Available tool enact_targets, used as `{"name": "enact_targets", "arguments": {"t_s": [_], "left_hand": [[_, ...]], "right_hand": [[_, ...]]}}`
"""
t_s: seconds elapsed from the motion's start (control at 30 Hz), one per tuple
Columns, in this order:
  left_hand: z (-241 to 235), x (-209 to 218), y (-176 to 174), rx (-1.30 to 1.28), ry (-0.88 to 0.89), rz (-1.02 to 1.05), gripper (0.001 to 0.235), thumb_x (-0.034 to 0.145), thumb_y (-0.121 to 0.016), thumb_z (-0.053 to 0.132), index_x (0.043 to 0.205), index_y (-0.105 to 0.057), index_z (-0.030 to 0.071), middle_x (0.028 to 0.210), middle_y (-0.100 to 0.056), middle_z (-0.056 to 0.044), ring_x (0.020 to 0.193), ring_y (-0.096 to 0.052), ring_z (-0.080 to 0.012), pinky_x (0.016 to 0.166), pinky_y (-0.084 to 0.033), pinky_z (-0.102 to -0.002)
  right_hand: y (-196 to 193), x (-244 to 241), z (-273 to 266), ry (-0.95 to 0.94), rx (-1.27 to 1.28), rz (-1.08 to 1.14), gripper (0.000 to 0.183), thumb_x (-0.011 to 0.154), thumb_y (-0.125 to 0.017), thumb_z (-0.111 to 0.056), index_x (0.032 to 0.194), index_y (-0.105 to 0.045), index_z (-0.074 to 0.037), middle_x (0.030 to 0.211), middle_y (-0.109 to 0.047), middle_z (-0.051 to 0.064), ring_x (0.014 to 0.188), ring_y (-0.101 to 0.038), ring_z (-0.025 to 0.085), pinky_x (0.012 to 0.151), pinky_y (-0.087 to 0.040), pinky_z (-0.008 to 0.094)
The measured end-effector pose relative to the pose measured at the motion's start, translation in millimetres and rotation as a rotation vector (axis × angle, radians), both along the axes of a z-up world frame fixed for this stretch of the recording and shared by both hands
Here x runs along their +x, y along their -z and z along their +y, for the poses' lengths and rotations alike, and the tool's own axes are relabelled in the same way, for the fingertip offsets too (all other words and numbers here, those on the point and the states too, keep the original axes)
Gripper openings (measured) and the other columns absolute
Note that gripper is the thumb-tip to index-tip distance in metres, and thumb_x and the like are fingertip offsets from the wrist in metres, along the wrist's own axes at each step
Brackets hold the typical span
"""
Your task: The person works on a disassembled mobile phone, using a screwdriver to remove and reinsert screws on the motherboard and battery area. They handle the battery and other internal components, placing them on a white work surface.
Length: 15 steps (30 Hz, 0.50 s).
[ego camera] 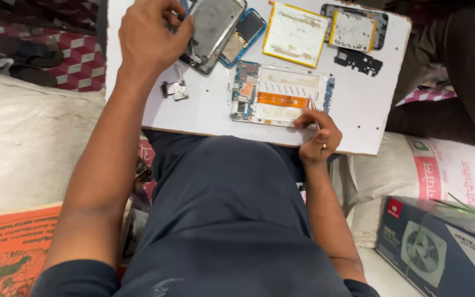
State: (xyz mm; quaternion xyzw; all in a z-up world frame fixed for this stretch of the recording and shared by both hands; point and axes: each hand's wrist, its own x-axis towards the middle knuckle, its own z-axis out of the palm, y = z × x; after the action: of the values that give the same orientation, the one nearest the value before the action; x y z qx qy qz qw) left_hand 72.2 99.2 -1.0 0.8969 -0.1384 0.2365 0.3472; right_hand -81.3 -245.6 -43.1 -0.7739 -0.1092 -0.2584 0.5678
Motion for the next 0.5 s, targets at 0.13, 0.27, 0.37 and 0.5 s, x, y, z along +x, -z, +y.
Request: {"name": "enact_targets", "arguments": {"t_s": [0.13, 0.27, 0.37, 0.5], "left_hand": [[-8.3, -19.8, -1.6, -0.003, 0.015, -0.052, 0.02, 0.092, -0.085, 0.016, 0.105, -0.073, 0.009, 0.101, -0.068, -0.006, 0.081, -0.068, -0.0227, 0.07, -0.054, -0.036], [-15.1, -19.0, 2.9, -0.055, 0.012, 0.011, 0.027, 0.092, -0.085, 0.014, 0.114, -0.072, 0.008, 0.104, -0.065, -0.006, 0.072, -0.063, -0.0193, 0.066, -0.052, -0.033], [-13.7, -15.9, 4.7, -0.053, 0.016, -0.018, 0.026, 0.093, -0.085, 0.012, 0.115, -0.072, 0.007, 0.101, -0.063, -0.006, 0.074, -0.062, -0.0175, 0.067, -0.051, -0.032], [-9.0, -14.7, 1.7, -0.062, 0.043, -0.042, 0.023, 0.095, -0.084, 0.009, 0.114, -0.071, 0.005, 0.1, -0.062, -0.007, 0.077, -0.06, -0.0168, 0.067, -0.048, -0.031]], "right_hand": [[4.8, -0.8, 4.5, 0.014, 0.117, 0.027, 0.059, 0.112, -0.04, -0.05, 0.138, -0.048, 0.003, 0.104, -0.072, 0.017, 0.082, -0.066, 0.017, 0.076, -0.053, 0.028], [3.6, -2.1, 2.4, -0.001, 0.004, 0.08, 0.048, 0.115, -0.044, -0.039, 0.13, -0.06, 0.004, 0.108, -0.073, 0.02, 0.088, -0.068, 0.021, 0.079, -0.054, 0.031], [-0.5, -2.2, 1.8, 0.03, -0.047, 0.1, 0.044, 0.114, -0.045, -0.034, 0.126, -0.064, 0.003, 0.101, -0.075, 0.016, 0.084, -0.069, 0.019, 0.076, -0.054, 0.03], [-7.1, -0.7, 2.6, 0.043, -0.041, 0.07, 0.047, 0.113, -0.044, -0.036, 0.122, -0.067, 0.004, 0.099, -0.074, 0.015, 0.082, -0.067, 0.019, 0.075, -0.054, 0.029]]}}
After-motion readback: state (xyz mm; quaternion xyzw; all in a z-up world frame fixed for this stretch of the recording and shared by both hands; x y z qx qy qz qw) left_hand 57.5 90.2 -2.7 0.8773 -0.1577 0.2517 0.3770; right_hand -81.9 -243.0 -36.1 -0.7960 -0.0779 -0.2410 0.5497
